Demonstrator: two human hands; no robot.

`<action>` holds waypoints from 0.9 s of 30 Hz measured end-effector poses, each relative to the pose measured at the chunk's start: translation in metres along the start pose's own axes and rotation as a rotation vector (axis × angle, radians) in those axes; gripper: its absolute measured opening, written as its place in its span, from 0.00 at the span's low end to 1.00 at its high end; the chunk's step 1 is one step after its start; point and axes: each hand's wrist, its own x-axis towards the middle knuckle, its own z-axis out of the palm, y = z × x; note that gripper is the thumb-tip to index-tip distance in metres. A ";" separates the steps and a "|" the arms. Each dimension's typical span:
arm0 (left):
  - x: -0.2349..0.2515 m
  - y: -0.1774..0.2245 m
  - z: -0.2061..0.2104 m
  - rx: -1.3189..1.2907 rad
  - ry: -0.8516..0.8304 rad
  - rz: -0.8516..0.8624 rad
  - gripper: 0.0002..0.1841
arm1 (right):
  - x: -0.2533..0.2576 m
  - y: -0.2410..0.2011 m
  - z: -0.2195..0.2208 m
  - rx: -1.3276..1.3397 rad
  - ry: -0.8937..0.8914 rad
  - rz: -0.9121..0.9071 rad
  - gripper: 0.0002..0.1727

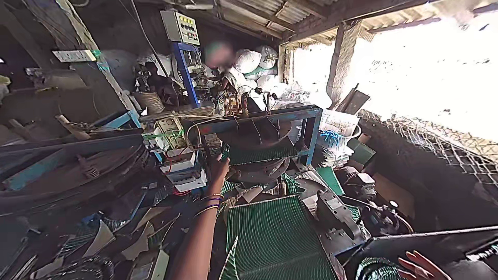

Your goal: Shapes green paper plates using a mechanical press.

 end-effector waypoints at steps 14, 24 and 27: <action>-0.017 -0.002 -0.016 -0.032 -0.007 -0.004 0.29 | 0.115 0.025 0.122 -0.600 -0.278 -0.151 0.14; -0.221 -0.162 -0.020 0.639 -0.373 0.253 0.36 | 0.142 0.027 0.189 -1.018 -0.492 -0.024 0.15; -0.304 -0.199 -0.060 0.590 -0.314 0.344 0.18 | 0.140 0.022 0.187 -1.008 -0.499 -0.029 0.13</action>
